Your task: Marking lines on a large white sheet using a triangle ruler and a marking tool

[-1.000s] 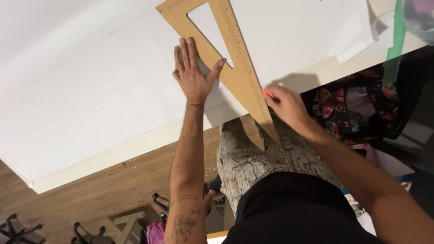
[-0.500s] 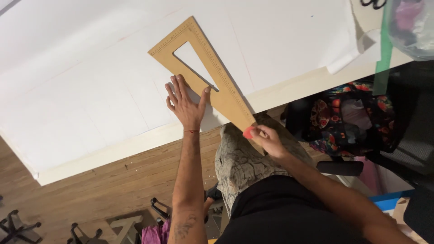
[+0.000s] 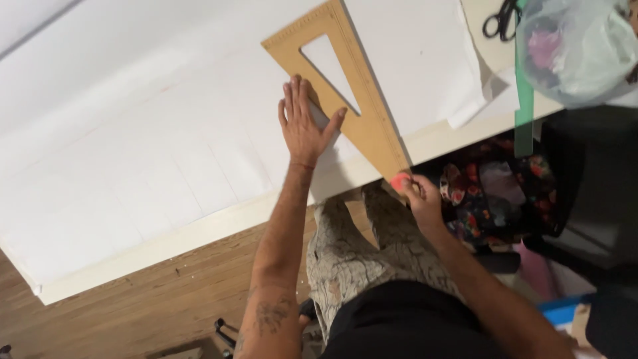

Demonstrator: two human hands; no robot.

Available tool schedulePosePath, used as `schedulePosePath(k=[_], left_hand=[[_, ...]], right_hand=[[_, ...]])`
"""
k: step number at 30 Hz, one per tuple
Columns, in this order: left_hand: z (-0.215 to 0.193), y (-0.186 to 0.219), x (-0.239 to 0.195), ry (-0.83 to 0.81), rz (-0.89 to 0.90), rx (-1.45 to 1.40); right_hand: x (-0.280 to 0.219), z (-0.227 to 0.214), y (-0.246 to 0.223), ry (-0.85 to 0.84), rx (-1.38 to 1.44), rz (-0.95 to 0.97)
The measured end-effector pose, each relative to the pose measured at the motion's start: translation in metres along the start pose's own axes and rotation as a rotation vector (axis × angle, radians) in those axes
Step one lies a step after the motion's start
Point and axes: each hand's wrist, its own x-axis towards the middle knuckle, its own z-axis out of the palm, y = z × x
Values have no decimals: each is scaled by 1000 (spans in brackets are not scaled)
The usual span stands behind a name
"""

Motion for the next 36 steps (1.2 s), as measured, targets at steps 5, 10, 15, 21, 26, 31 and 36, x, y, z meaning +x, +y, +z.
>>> schedulePosePath(k=[5, 10, 15, 21, 26, 31, 36], left_hand=[[-8, 3, -2, -61, -49, -26], [-13, 5, -1, -106, -73, 13], [-12, 5, 1, -156, -112, 24], [-15, 8, 3, -207, -129, 35], [-19, 11, 5, -287, -167, 86], [-14, 9, 1, -159, -128, 47], [-16, 14, 2, -137, -142, 17]], right_hand=[[-13, 2, -22, -24, 104, 154], [-15, 3, -29, -58, 88, 145], [-25, 11, -46, -84, 76, 112], [-27, 13, -58, -85, 128, 118], [-24, 7, -55, -87, 124, 100], [-15, -12, -85, -64, -95, -85], [52, -10, -221, -51, -145, -269]])
